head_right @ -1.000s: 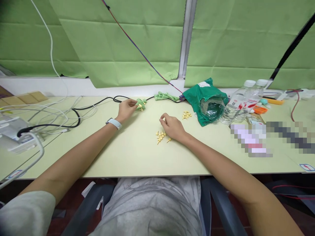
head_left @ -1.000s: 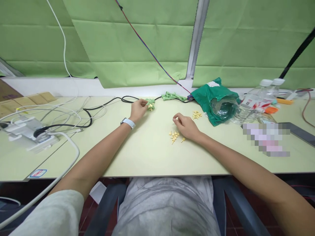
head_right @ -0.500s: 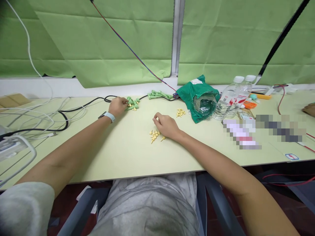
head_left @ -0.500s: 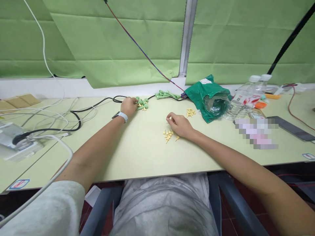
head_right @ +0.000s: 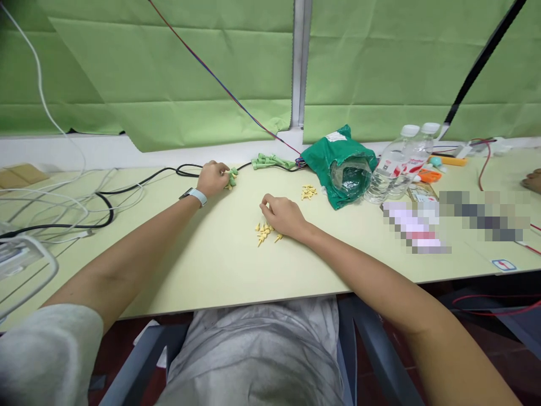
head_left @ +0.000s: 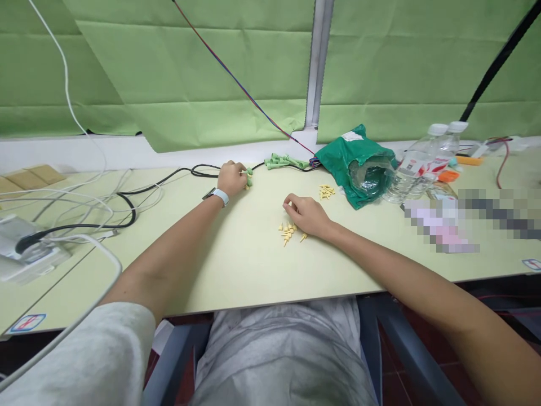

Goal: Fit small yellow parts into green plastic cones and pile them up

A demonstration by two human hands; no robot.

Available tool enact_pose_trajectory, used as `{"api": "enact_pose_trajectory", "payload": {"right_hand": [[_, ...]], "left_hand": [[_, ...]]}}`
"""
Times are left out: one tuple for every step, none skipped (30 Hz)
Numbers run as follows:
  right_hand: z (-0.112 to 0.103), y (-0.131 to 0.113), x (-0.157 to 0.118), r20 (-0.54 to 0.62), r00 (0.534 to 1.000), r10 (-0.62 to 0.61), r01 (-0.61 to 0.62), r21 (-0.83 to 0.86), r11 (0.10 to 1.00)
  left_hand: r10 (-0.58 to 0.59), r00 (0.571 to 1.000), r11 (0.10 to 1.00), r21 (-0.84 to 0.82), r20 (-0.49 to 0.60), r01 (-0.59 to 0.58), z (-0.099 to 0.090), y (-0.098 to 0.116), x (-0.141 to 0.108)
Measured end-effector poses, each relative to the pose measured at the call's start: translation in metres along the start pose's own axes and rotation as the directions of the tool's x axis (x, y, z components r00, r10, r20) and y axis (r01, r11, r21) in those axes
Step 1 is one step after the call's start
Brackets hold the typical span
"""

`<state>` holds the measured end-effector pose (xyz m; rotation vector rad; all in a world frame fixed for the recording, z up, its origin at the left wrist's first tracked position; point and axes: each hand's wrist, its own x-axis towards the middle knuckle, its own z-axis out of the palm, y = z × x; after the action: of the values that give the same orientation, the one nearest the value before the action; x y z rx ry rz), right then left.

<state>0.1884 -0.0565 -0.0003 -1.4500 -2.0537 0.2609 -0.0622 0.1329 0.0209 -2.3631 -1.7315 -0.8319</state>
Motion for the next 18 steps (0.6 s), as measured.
{"api": "enact_pose_trajectory", "payload": {"right_hand": [[0.0, 0.0, 0.0, -0.003, 1.0, 0.0, 0.0, 0.0, 1.0], [0.0, 0.0, 0.0, -0.007, 1.0, -0.001, 0.001, 0.0, 1.0], [0.0, 0.001, 0.0, -0.011, 1.0, -0.001, 0.001, 0.001, 1.0], [0.0, 0.001, 0.001, -0.012, 1.0, 0.001, -0.001, 0.004, 1.0], [0.001, 0.001, 0.001, -0.012, 1.0, 0.005, -0.005, 0.008, 1.0], [0.001, 0.002, 0.001, -0.011, 1.0, 0.01, -0.01, 0.013, 1.0], [0.002, 0.002, 0.002, -0.007, 1.0, 0.015, -0.015, 0.017, 1.0], [0.002, 0.002, 0.002, -0.004, 1.0, 0.019, -0.019, 0.02, 1.0], [0.002, 0.002, 0.003, 0.0, 1.0, 0.021, -0.021, 0.022, 1.0], [0.003, 0.002, 0.003, 0.004, 1.0, 0.021, -0.021, 0.025, 0.999], [0.003, 0.001, 0.003, 0.006, 1.0, 0.019, -0.019, 0.028, 0.999], [0.003, 0.001, 0.004, 0.006, 1.0, 0.017, -0.017, 0.031, 0.999], [0.004, 0.001, 0.004, 0.005, 1.0, 0.015, -0.015, 0.033, 0.999], [0.004, 0.001, 0.004, 0.003, 1.0, 0.015, -0.015, 0.033, 0.999], [0.004, 0.001, 0.004, 0.001, 1.0, 0.017, -0.017, 0.032, 0.999], [0.004, 0.001, 0.004, -0.001, 1.0, 0.02, -0.02, 0.032, 0.999], [0.004, 0.001, 0.004, -0.003, 1.0, 0.022, -0.022, 0.032, 0.999], [0.004, 0.002, 0.004, -0.003, 1.0, 0.023, -0.023, 0.034, 0.999]], "left_hand": [[0.027, 1.0, 0.999, 0.018, -0.006, -0.027, 0.004, 0.008, 0.005], [0.052, 0.999, 0.998, 0.034, -0.014, -0.052, 0.008, 0.016, 0.011], [0.074, 0.997, 0.996, 0.042, -0.021, -0.073, 0.012, 0.024, 0.017], [0.093, 0.996, 0.995, 0.042, -0.014, -0.092, 0.017, 0.032, 0.023], [0.108, 0.994, 0.993, 0.04, 0.014, -0.109, 0.022, 0.039, 0.029], [0.12, 0.992, 0.992, 0.037, 0.046, -0.122, 0.028, 0.046, 0.035], [0.117, 0.989, 0.992, 0.037, 0.085, -0.12, 0.033, 0.051, 0.041], [0.093, 0.987, 0.994, 0.043, 0.129, -0.099, 0.039, 0.057, 0.046], [0.057, 0.983, 0.997, 0.051, 0.174, -0.066, 0.044, 0.061, 0.051], [0.023, 0.976, 0.997, 0.062, 0.214, -0.037, 0.048, 0.065, 0.056], [-0.003, 0.97, 0.997, 0.074, 0.244, -0.016, 0.051, 0.068, 0.06], [-0.019, 0.964, 0.997, 0.083, 0.266, -0.003, 0.054, 0.071, 0.063], [-0.027, 0.959, 0.996, 0.087, 0.281, 0.003, 0.056, 0.074, 0.066], [-0.032, 0.957, 0.997, 0.082, 0.289, 0.009, 0.057, 0.075, 0.069], [-0.039, 0.955, 0.998, 0.065, 0.293, 0.021, 0.058, 0.077, 0.071], [-0.048, 0.955, 0.999, 0.039, 0.292, 0.038, 0.057, 0.078, 0.072], [-0.058, 0.956, 0.998, 0.011, 0.287, 0.057, 0.057, 0.079, 0.073], [-0.067, 0.957, 0.997, -0.012, 0.282, 0.073, 0.056, 0.08, 0.073]]}}
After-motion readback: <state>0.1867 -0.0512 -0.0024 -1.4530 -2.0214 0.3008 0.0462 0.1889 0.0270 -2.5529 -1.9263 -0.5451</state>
